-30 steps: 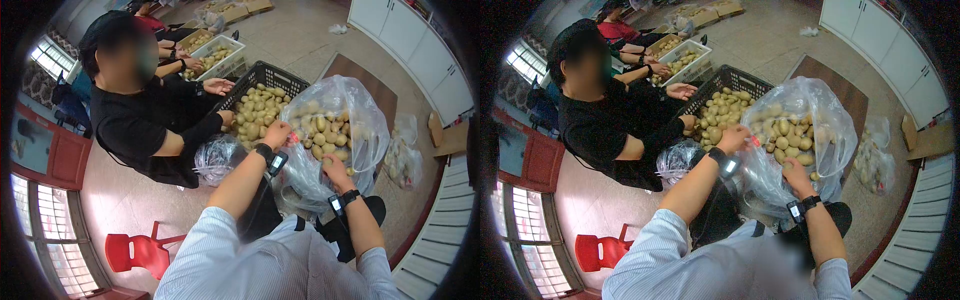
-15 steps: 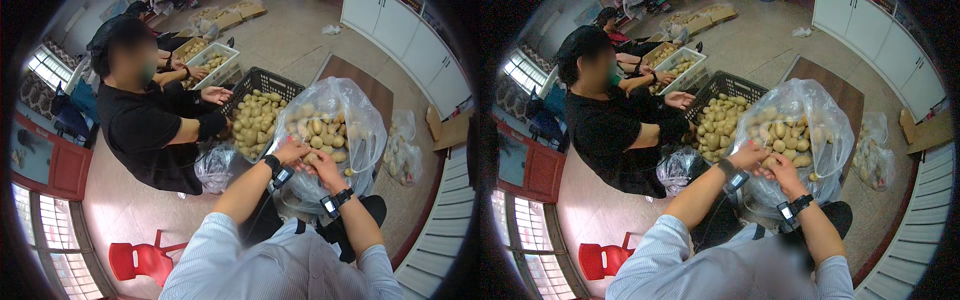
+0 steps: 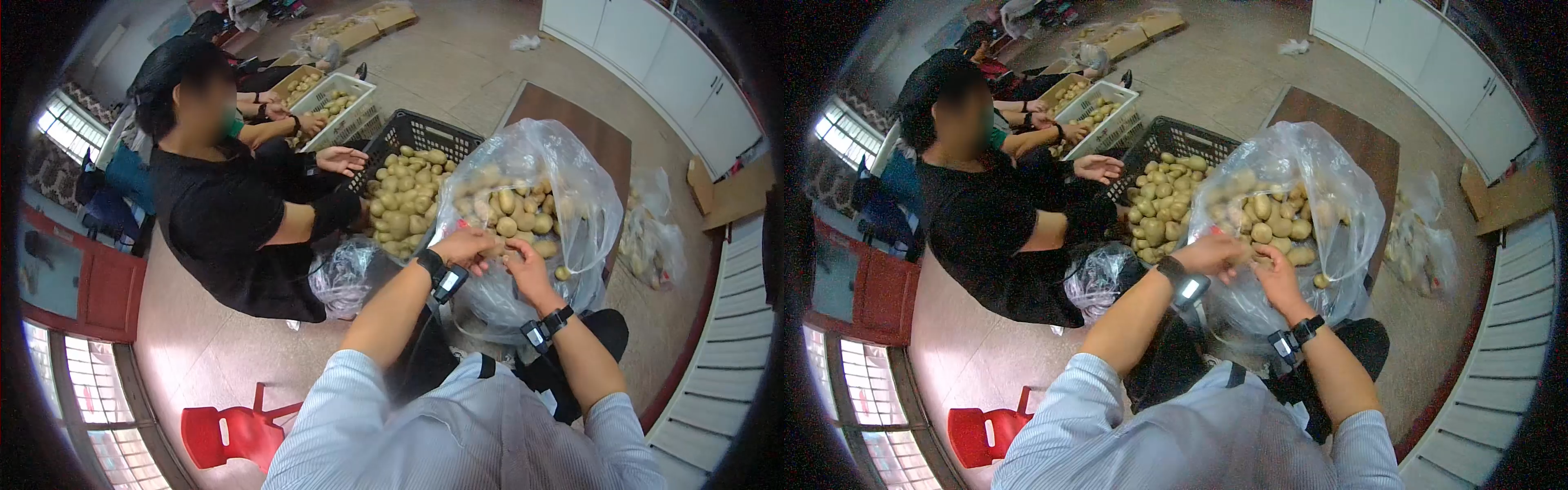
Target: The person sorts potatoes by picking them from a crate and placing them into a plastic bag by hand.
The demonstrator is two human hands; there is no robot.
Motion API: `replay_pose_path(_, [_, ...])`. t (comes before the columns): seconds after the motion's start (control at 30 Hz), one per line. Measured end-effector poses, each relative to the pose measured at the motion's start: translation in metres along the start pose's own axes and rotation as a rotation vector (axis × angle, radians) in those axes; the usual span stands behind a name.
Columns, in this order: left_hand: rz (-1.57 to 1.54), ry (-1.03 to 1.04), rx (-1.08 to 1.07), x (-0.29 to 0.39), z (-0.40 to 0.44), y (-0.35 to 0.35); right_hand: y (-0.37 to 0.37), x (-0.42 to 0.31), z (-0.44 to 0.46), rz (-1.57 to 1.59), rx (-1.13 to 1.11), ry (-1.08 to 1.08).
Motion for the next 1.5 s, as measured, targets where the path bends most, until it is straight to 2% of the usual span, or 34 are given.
replay_pose_path(0.03, [-0.095, -0.027, 0.028, -0.001, 0.001, -0.001, -0.004, 0.014, 0.001, -0.002, 0.010, 0.011])
replay_pose_path(0.1, [-0.141, -0.025, 0.036, 0.002, 0.002, -0.006, -0.019, 0.038, 0.000, -0.427, 0.110, -0.010])
replay_pose_path(0.13, [-0.185, -0.013, 0.061, 0.003, 0.003, -0.009, -0.027, 0.048, -0.004, -0.431, 0.121, 0.003])
replay_pose_path(0.2, [-0.254, 0.024, 0.089, 0.002, 0.005, -0.017, -0.042, 0.048, -0.013, -0.804, 0.313, -0.179])
replay_pose_path(0.3, [-0.375, 0.101, 0.163, 0.002, 0.010, -0.036, -0.063, 0.054, -0.025, -0.969, 0.377, -0.064])
replay_pose_path(0.33, [-0.429, 0.136, 0.194, 0.002, 0.013, -0.045, -0.064, 0.056, -0.026, -0.966, 0.377, -0.065])
replay_pose_path(0.4, [-0.487, 0.157, 0.266, 0.004, 0.014, -0.055, -0.067, 0.068, -0.026, -1.021, 0.380, 0.083])
replay_pose_path(0.53, [-0.699, 0.239, 0.418, 0.008, 0.005, -0.070, -0.064, 0.084, -0.025, -1.026, 0.383, 0.121])
replay_pose_path(0.63, [-0.714, 0.222, 0.524, -0.001, 0.008, -0.099, -0.061, 0.087, -0.027, -1.090, 0.370, 0.155])
replay_pose_path(0.77, [-0.642, 0.256, 0.584, -0.007, 0.004, -0.134, -0.062, 0.083, -0.026, -1.044, 0.336, 0.188])
replay_pose_path(0.87, [-0.590, 0.168, 0.601, -0.011, -0.011, -0.145, -0.062, 0.087, -0.027, -1.069, 0.332, 0.202])
replay_pose_path(0.97, [-0.624, 0.305, 0.645, -0.013, -0.018, -0.157, -0.061, 0.089, -0.026, -1.128, 0.294, 0.163])
replay_pose_path(1.07, [-0.641, 0.257, 0.659, -0.032, -0.004, -0.190, -0.060, 0.087, -0.028, -1.056, 0.287, 0.233])
replay_pose_path(1.13, [-0.691, 0.300, 0.650, -0.035, -0.003, -0.193, -0.060, 0.091, -0.029, -0.981, 0.281, 0.256])
replay_pose_path(1.27, [-0.701, 0.386, 0.789, -0.022, -0.021, -0.171, -0.058, 0.105, -0.024, -0.979, 0.277, 0.257])
replay_pose_path(1.33, [-0.773, 0.343, 0.845, -0.024, -0.022, -0.173, -0.056, 0.103, -0.024, -0.977, 0.297, 0.191])
replay_pose_path(1.37, [-0.773, 0.343, 0.845, -0.027, -0.023, -0.180, -0.056, 0.103, -0.023, -0.977, 0.297, 0.192])
replay_pose_path(1.43, [-0.718, 0.369, 0.708, -0.041, -0.011, -0.207, -0.052, 0.100, -0.021, -0.876, 0.288, -0.007])
replay_pose_path(1.47, [-0.700, 0.376, 0.662, -0.043, -0.009, -0.211, -0.051, 0.099, -0.021, -0.876, 0.288, -0.003])
replay_pose_path(1.5, [-0.787, 0.375, 0.741, -0.044, -0.009, -0.212, -0.049, 0.097, -0.020, -0.806, 0.288, 0.042])
Point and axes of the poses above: each hand's wrist, its own z-axis towards the middle knuckle, its own y-axis out of the palm, x = y × z, the point moved 4 cm from there along z, towards the middle knuckle, and after that the axes turned 13 degrees about -z, right-handed, at the moved point
